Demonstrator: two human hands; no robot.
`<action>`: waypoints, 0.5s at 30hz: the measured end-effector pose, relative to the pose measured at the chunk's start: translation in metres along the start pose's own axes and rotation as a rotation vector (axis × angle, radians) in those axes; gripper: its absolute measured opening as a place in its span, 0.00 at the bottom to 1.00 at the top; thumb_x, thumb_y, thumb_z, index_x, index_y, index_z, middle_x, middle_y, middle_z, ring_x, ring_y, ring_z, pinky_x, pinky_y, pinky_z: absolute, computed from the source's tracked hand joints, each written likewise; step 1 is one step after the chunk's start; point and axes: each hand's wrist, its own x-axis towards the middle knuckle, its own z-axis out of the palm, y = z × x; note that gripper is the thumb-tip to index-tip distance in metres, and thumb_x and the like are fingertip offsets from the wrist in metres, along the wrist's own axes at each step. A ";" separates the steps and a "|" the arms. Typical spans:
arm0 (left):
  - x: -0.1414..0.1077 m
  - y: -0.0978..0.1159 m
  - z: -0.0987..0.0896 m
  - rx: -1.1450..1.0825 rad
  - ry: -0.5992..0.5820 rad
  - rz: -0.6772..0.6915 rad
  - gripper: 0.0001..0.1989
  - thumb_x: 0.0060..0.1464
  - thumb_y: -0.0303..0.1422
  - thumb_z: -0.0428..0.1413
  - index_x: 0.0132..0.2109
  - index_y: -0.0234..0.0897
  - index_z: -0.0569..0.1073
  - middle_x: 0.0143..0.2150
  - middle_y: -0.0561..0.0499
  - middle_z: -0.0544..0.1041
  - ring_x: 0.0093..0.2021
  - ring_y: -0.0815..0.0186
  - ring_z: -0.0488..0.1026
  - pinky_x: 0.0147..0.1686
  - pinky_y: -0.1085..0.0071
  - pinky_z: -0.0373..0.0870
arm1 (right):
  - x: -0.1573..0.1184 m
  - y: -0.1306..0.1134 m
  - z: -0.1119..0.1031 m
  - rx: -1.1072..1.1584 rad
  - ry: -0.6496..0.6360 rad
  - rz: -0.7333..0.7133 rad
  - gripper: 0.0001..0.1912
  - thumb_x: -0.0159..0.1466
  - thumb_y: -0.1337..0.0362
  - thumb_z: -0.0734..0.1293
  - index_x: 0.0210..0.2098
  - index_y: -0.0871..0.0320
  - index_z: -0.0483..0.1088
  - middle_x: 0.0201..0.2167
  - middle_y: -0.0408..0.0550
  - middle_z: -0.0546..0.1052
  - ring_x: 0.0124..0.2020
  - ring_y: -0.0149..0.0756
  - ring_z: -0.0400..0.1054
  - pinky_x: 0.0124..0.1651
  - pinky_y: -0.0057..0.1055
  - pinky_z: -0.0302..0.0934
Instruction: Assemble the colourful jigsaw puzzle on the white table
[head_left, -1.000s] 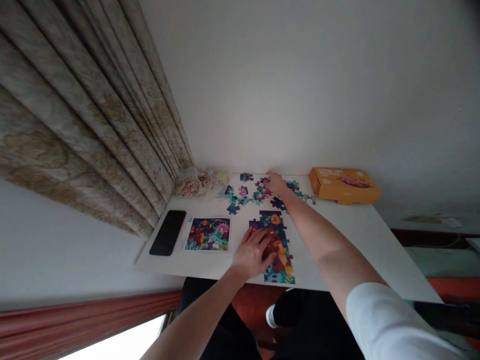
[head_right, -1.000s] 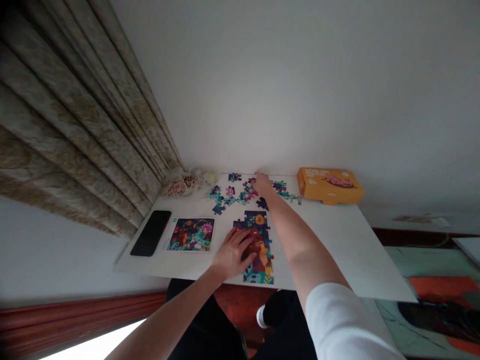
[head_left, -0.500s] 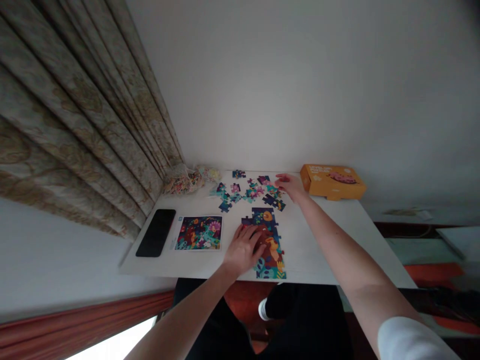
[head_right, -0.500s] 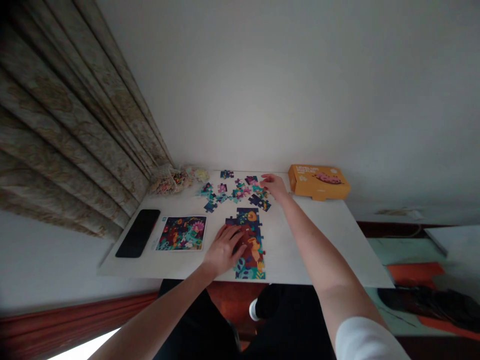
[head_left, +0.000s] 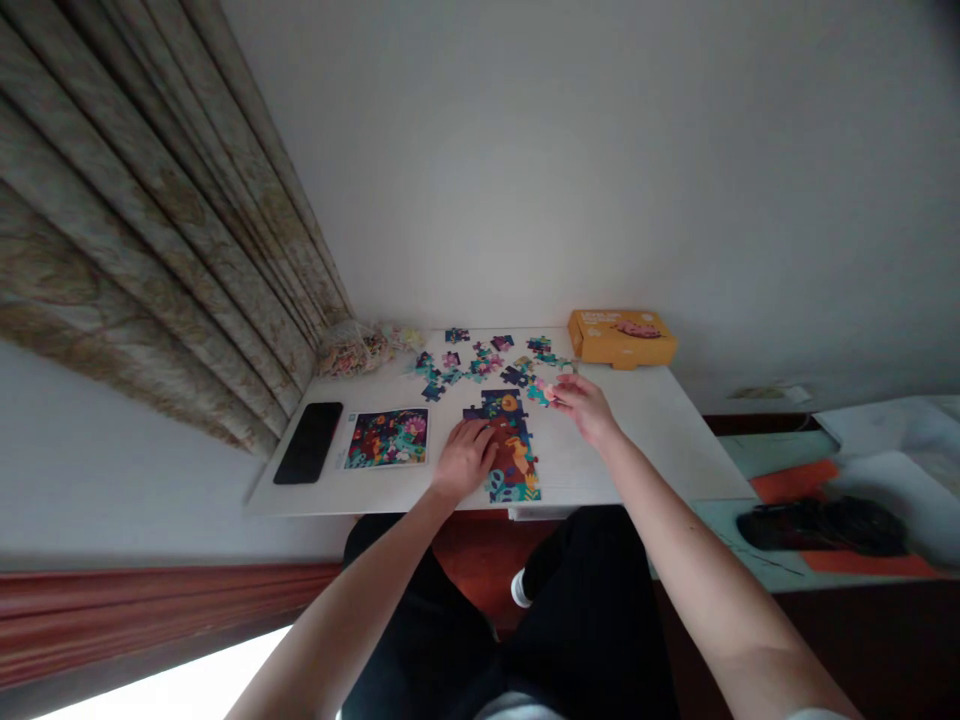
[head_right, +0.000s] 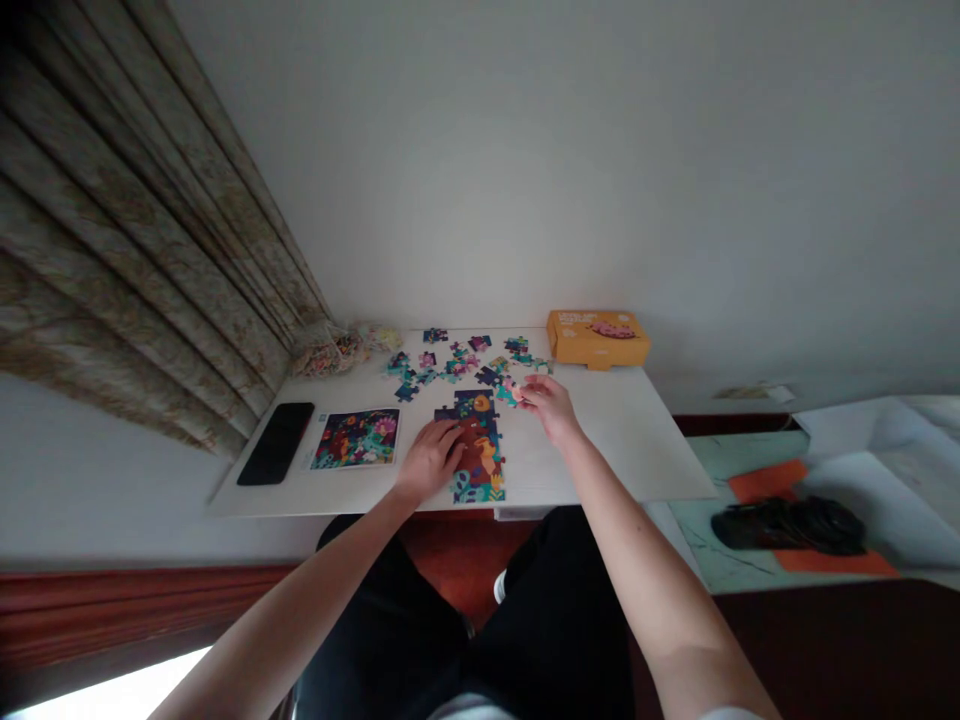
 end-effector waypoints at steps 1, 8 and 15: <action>0.000 0.000 0.000 -0.004 0.000 0.002 0.13 0.69 0.31 0.52 0.56 0.38 0.76 0.57 0.41 0.79 0.58 0.55 0.75 0.63 0.53 0.72 | -0.005 0.003 -0.004 -0.017 0.009 -0.004 0.29 0.41 0.51 0.84 0.37 0.54 0.73 0.29 0.42 0.80 0.33 0.38 0.77 0.40 0.36 0.73; -0.001 -0.001 0.002 -0.020 -0.015 0.017 0.12 0.68 0.30 0.51 0.53 0.38 0.78 0.55 0.42 0.80 0.55 0.56 0.77 0.59 0.54 0.75 | -0.010 0.022 -0.033 -0.310 0.162 -0.136 0.26 0.43 0.46 0.80 0.33 0.55 0.73 0.25 0.42 0.77 0.28 0.37 0.72 0.30 0.34 0.68; 0.012 0.001 -0.010 -0.063 -0.063 0.043 0.13 0.67 0.30 0.52 0.52 0.40 0.79 0.55 0.43 0.80 0.56 0.57 0.77 0.61 0.56 0.74 | -0.005 0.021 -0.050 -0.385 0.196 -0.115 0.25 0.43 0.45 0.78 0.30 0.54 0.70 0.20 0.41 0.76 0.26 0.39 0.73 0.33 0.35 0.68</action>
